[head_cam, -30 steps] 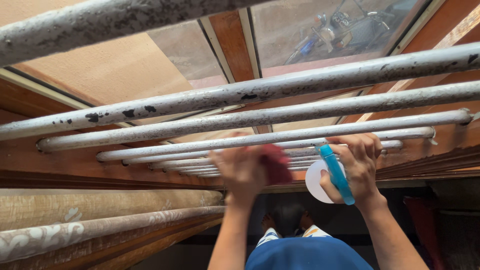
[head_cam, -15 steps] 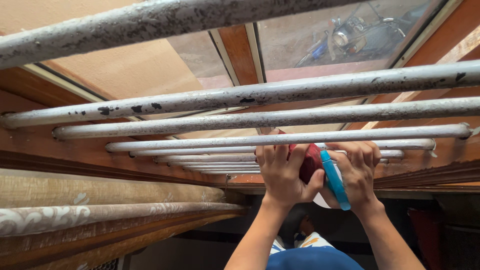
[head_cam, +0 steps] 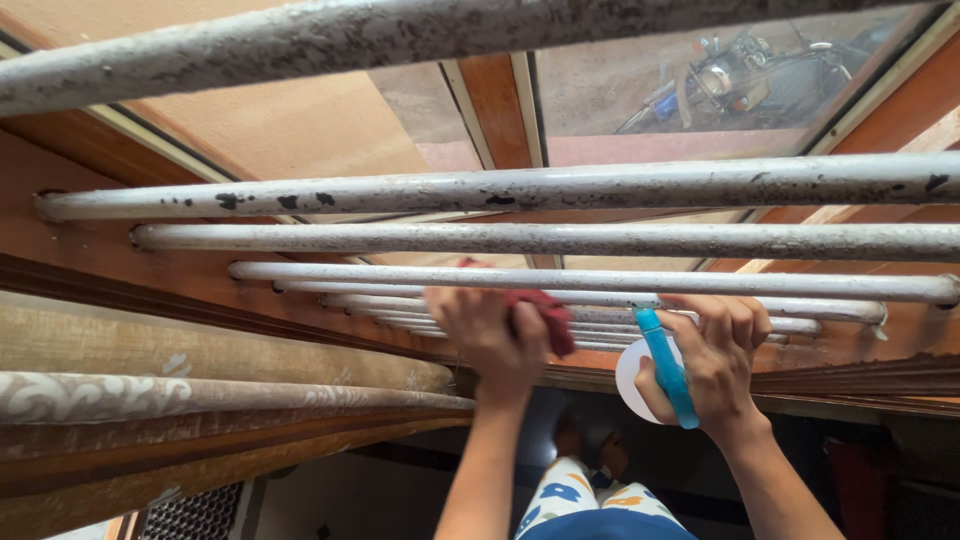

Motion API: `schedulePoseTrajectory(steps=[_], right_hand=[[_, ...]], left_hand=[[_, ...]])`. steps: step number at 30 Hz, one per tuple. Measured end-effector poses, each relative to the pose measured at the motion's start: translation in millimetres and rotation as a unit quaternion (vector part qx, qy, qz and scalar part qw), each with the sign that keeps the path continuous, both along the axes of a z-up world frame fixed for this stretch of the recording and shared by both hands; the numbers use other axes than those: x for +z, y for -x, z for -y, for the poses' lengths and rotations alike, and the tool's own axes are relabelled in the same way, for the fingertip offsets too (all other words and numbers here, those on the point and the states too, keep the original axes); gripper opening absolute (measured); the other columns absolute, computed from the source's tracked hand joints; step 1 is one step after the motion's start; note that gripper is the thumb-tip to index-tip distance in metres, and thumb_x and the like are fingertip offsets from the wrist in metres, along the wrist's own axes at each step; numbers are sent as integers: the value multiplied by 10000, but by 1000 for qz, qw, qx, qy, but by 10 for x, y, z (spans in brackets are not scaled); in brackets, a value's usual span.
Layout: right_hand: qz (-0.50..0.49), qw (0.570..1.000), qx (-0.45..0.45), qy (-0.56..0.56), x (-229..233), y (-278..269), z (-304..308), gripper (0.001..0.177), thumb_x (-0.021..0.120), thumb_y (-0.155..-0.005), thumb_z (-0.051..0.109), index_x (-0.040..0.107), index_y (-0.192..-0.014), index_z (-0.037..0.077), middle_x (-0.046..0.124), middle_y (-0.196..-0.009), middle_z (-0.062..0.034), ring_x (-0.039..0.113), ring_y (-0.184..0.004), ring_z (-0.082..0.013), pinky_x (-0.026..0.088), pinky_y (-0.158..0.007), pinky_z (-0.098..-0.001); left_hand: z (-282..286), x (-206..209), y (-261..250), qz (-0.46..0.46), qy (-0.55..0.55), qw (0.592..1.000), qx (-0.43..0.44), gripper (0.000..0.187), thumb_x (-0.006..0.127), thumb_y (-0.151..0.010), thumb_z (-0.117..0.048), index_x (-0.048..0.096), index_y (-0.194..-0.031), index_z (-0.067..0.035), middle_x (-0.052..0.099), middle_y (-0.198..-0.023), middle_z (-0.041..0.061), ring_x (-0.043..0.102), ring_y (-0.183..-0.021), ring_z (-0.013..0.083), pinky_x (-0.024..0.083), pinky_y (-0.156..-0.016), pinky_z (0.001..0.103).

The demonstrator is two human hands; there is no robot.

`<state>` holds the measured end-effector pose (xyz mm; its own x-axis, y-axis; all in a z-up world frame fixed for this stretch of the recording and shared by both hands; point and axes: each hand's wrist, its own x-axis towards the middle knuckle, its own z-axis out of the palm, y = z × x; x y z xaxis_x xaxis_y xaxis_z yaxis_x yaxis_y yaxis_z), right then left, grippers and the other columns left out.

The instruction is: The person cleans a metal window security railing by spraying liquid from a blue spray bottle and wiping the bars with a red cloth. The person moves along the railing, repeatedly spraying and wiping each bar to remove dirt.

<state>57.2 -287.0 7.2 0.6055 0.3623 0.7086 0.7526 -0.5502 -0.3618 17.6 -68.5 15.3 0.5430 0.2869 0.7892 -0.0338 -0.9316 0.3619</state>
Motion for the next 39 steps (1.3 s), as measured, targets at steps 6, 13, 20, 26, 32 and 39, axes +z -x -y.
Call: schedulePoseTrajectory(steps=[6,13,20,26,32,39], right_hand=[[-18,1000,15,6,144,95,26,426,708,-631,199,684,-1034,64,599,-1264,-107,456,-1236,-302,271,-1120,-474],[-75,986,43,-143,237,373,338,435,641,-730,61,553,-1155,32,649,-1238,-108,576,-1302,-305,341,-1235,-504],[-239,918,-41,-312,144,606,833,521,661,-794,-29,462,-1275,-7,636,-1219,-140,628,-1207,-198,506,-1069,-348],[-216,902,-138,-346,27,676,995,557,699,-845,-8,426,-1330,8,540,-1230,-118,546,-1231,-208,434,-1123,-353],[-191,920,-259,-224,145,704,1170,756,846,-739,171,400,-1317,-23,498,-1162,-179,537,-1065,-258,483,-967,-380],[-233,885,-384,-125,199,612,1077,1041,990,-494,427,418,-1240,-19,632,-839,-116,677,-739,-276,549,-701,-389]], left_hand=[[423,174,117,-122,-38,968,-216,626,582,-688,-306,621,-1285,-122,505,-1306,147,372,-1362,401,205,-1213,612],[261,381,160,-132,-177,947,-233,599,754,-814,-104,580,-1383,-173,557,-1320,88,465,-1294,325,352,-1158,484],[638,317,234,-132,184,882,-413,549,802,-756,-74,619,-1273,-46,673,-1199,88,645,-1113,291,500,-1035,365],[1293,90,112,-278,389,568,-670,390,781,-748,-140,718,-1108,-4,540,-1446,206,539,-1353,309,387,-1228,461],[1583,-75,-180,-359,493,342,-715,456,833,-796,-259,731,-1160,-4,438,-1609,255,436,-1528,345,288,-1331,503],[1464,-512,-93,-374,589,216,-683,389,886,-796,-165,735,-1109,10,364,-1685,271,462,-1448,336,361,-1214,464]])
